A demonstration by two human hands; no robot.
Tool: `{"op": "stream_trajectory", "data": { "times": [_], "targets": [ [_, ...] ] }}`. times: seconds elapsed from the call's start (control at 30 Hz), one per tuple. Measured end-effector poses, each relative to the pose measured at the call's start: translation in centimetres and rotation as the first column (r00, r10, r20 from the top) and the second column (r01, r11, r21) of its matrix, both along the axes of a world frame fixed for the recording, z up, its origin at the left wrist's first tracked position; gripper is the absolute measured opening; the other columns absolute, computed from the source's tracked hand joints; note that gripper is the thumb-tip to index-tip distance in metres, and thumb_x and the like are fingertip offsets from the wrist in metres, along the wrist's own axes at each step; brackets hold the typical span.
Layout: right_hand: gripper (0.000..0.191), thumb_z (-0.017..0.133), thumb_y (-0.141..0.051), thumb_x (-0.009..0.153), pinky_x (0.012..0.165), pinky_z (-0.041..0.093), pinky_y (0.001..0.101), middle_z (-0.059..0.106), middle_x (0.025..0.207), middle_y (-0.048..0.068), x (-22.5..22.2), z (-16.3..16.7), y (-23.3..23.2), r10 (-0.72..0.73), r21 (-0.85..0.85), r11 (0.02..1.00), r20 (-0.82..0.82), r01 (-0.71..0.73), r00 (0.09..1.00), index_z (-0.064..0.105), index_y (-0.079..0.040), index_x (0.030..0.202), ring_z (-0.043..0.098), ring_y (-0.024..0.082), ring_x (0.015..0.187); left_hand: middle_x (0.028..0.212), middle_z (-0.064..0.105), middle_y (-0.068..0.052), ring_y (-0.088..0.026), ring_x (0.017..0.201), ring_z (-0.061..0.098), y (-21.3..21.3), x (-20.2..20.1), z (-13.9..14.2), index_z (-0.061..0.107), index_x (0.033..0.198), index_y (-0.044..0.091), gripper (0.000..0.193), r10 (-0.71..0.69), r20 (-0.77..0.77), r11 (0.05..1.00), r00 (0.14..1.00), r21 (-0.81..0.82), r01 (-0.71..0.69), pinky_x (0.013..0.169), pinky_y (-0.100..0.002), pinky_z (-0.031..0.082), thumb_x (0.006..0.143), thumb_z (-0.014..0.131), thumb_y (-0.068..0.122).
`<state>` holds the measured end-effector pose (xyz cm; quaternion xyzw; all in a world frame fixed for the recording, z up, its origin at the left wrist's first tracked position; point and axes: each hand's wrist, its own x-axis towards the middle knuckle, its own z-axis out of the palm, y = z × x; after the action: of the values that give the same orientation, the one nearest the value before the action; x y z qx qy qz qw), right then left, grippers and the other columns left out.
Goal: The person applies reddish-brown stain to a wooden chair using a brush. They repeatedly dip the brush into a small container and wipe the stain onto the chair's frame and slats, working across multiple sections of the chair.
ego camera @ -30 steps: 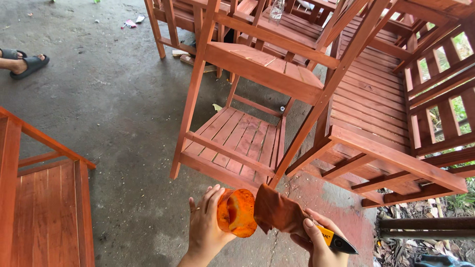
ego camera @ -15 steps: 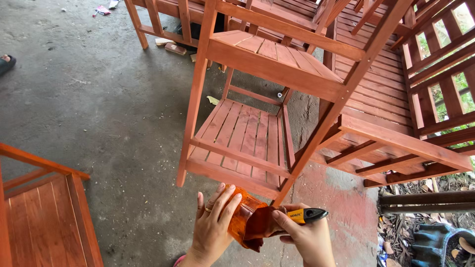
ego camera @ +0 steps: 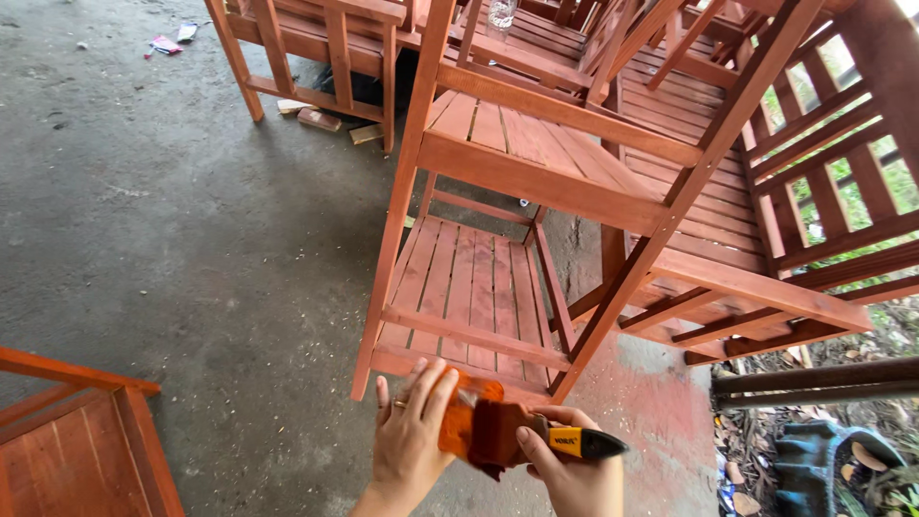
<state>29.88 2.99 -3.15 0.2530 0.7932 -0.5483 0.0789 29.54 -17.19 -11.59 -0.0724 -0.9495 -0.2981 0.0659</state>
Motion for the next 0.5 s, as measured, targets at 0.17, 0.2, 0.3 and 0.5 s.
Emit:
{"op": "stream_trajectory", "data": {
  "times": [0.17,0.2,0.3,0.5],
  "targets": [
    [0.031,0.085,-0.005,0.073,0.08,0.065,0.0319,0.084,0.091,0.015,-0.1,1.1,2.5,0.073,0.152,0.988,-0.384,-0.015,0.92,0.078,-0.001,0.103,0.081,0.019,0.087,0.154,0.043,0.0,-0.024,0.141,0.039,1.8,-2.9,2.0,0.04,0.146,0.021,0.116,0.139,0.104,0.975,0.985,0.162,-0.155,0.117,-0.069,0.01,0.046,0.099,0.036],
    [0.031,0.086,-0.005,0.072,0.082,0.065,0.0323,0.084,0.092,0.014,-0.3,1.5,3.1,0.097,0.225,0.974,-0.375,-0.011,0.922,0.079,-0.003,0.102,0.082,0.019,0.089,0.154,0.043,0.0,-0.024,0.14,0.039,2.2,-3.5,2.4,0.04,0.145,0.021,0.118,0.143,0.14,0.967,0.98,0.193,-0.169,0.116,-0.07,0.011,0.045,0.1,0.037],
    [0.032,0.086,-0.005,0.069,0.087,0.063,0.0345,0.082,0.098,0.014,-1.6,2.6,4.2,0.301,0.458,0.888,-0.516,-0.039,0.802,0.08,-0.004,0.1,0.081,0.021,0.096,0.153,0.045,-0.002,-0.025,0.139,0.042,3.2,-5.6,3.5,0.041,0.145,0.02,0.118,0.143,0.095,0.956,0.985,0.247,-0.162,0.115,-0.071,0.014,0.044,0.099,0.035],
    [0.035,0.079,-0.016,0.075,0.093,0.056,0.0417,0.075,0.115,0.015,-6.5,4.3,7.4,0.647,0.843,0.519,-0.276,-0.145,0.711,0.08,-0.013,0.109,0.07,0.03,0.111,0.151,0.044,-0.005,-0.028,0.142,0.041,4.2,-10.8,4.5,0.038,0.146,0.017,0.121,0.131,0.166,0.967,0.977,0.196,-0.163,0.116,-0.072,0.011,0.046,0.101,0.041]
  ]
}}
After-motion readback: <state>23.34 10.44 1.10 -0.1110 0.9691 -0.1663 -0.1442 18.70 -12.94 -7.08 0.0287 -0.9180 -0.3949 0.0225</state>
